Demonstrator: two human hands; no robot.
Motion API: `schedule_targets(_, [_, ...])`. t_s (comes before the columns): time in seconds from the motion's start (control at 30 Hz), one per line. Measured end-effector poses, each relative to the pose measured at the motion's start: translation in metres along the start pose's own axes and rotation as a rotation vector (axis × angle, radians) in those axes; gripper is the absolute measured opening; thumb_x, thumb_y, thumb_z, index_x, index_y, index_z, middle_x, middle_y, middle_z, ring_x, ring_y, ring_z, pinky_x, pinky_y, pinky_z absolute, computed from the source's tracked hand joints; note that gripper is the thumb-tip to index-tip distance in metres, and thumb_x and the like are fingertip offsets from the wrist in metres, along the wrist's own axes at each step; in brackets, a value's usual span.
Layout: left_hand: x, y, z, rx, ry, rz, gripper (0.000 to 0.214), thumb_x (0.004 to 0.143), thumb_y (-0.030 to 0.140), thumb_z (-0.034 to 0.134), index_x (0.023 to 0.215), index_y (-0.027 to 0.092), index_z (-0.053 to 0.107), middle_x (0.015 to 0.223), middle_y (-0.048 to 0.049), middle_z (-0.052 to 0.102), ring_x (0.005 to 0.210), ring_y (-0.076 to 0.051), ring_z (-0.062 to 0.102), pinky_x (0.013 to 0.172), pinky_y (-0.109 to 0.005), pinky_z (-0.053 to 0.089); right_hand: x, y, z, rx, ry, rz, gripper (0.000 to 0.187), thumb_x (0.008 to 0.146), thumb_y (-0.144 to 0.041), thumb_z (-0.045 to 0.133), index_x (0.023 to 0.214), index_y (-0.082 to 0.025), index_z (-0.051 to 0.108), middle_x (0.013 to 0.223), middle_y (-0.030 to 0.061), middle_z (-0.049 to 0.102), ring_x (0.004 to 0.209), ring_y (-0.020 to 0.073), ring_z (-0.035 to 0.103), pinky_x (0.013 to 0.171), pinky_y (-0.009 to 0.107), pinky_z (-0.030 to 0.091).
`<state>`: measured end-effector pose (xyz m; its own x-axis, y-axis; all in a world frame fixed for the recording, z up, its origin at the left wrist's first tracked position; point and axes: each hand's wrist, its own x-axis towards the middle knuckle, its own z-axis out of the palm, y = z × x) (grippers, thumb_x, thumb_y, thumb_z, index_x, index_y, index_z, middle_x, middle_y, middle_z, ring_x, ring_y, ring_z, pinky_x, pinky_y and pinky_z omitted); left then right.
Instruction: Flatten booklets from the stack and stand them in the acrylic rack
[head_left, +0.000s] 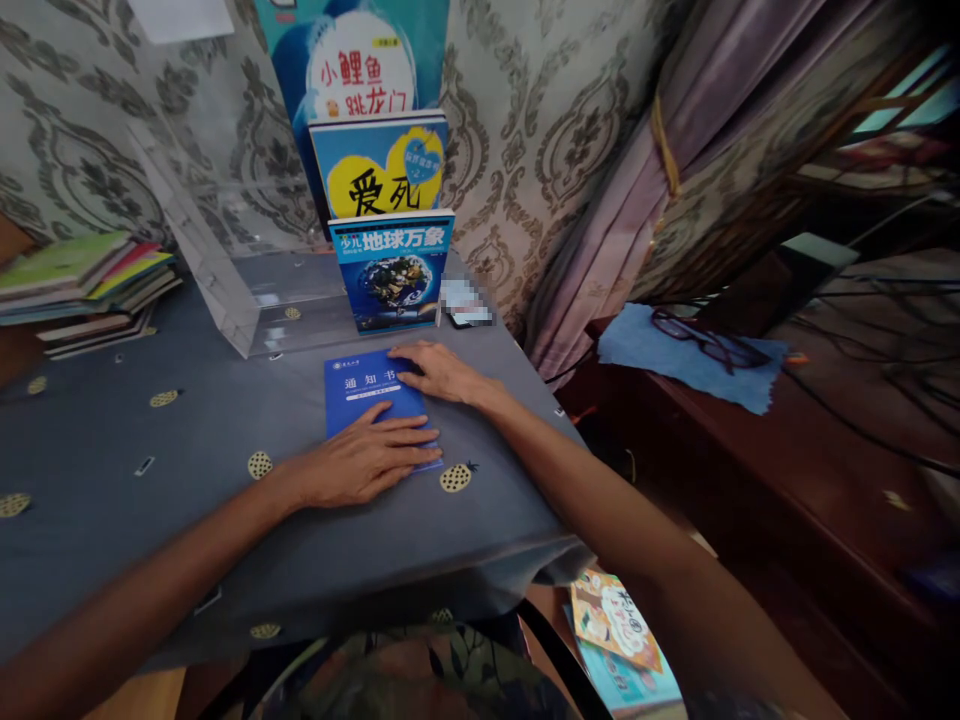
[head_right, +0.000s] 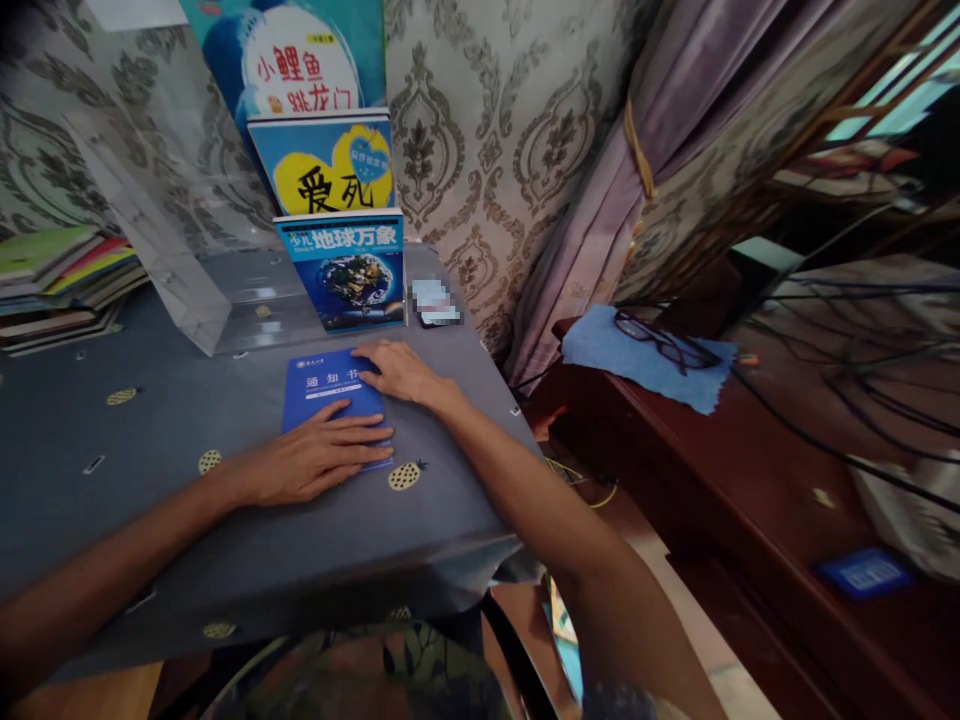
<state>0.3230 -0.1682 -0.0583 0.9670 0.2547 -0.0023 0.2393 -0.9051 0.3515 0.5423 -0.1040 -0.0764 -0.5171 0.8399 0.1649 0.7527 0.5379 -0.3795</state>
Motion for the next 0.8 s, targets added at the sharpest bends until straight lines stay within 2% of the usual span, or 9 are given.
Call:
schedule_targets(0.2, [-0.002,0.005,0.002,-0.012,0.02,0.037,0.042,0.105,0.03,0.036,0.145,0.032,0.047,0.151,-0.0003,0.051,0.147,-0.018,0.035,0.125,-0.049,0.011,0.001,0.003,0.002,-0.008,0.002,-0.007,0.047,0.095,-0.03,0.061,0.139,-0.017,0.054,0.139,0.0125,0.061,0.128,0.0261,0.056,0.109,0.044,0.043])
schedule_targets(0.33, [-0.006,-0.001,0.003,-0.008,0.035,-0.003,0.044,0.105,0.036,0.036,0.148,0.031,0.044,0.152,-0.0009,0.049,0.146,-0.017,0.037,0.124,-0.046,0.015,0.001,0.006,0.004,0.003,0.009,-0.022,0.048,0.093,-0.032,0.063,0.139,-0.018,0.055,0.139,0.0123,0.061,0.129,0.0271,0.056,0.11,0.046,0.043])
schedule_targets(0.47, [-0.018,-0.031,-0.001,0.055,0.091,-0.13,0.047,0.105,0.042,0.032,0.148,0.026,0.043,0.155,-0.0045,0.046,0.145,-0.018,0.038,0.123,-0.046,0.02,0.001,0.01,0.007,0.014,0.015,-0.046,0.048,0.094,-0.033,0.062,0.14,-0.022,0.054,0.14,0.0101,0.06,0.129,0.0274,0.055,0.11,0.048,0.043])
schedule_targets(0.63, [-0.042,-0.081,-0.013,0.149,0.219,-0.412,0.052,0.105,0.047,0.028,0.147,0.022,0.046,0.155,-0.0082,0.045,0.145,-0.022,0.039,0.12,-0.05,0.026,0.002,0.011,0.007,0.018,0.006,-0.048,0.049,0.094,-0.036,0.063,0.14,-0.021,0.054,0.142,0.0104,0.059,0.131,0.0273,0.054,0.112,0.046,0.042])
schedule_targets(0.7, [-0.052,-0.092,-0.016,0.162,0.265,-0.469,0.053,0.104,0.047,0.027,0.147,0.022,0.046,0.154,-0.0082,0.046,0.145,-0.023,0.038,0.119,-0.05,0.029,0.002,0.01,0.006,0.018,0.002,-0.045,0.048,0.094,-0.036,0.063,0.139,-0.02,0.055,0.14,0.0112,0.06,0.13,0.0279,0.055,0.111,0.047,0.042])
schedule_targets(0.8, [-0.063,-0.093,-0.016,0.16,0.289,-0.468,0.053,0.104,0.046,0.027,0.146,0.021,0.048,0.153,-0.0078,0.047,0.144,-0.023,0.04,0.119,-0.05,0.03,0.002,0.008,0.005,0.028,0.009,-0.048,0.048,0.094,-0.035,0.063,0.139,-0.022,0.055,0.14,0.0106,0.06,0.13,0.0282,0.055,0.11,0.048,0.043])
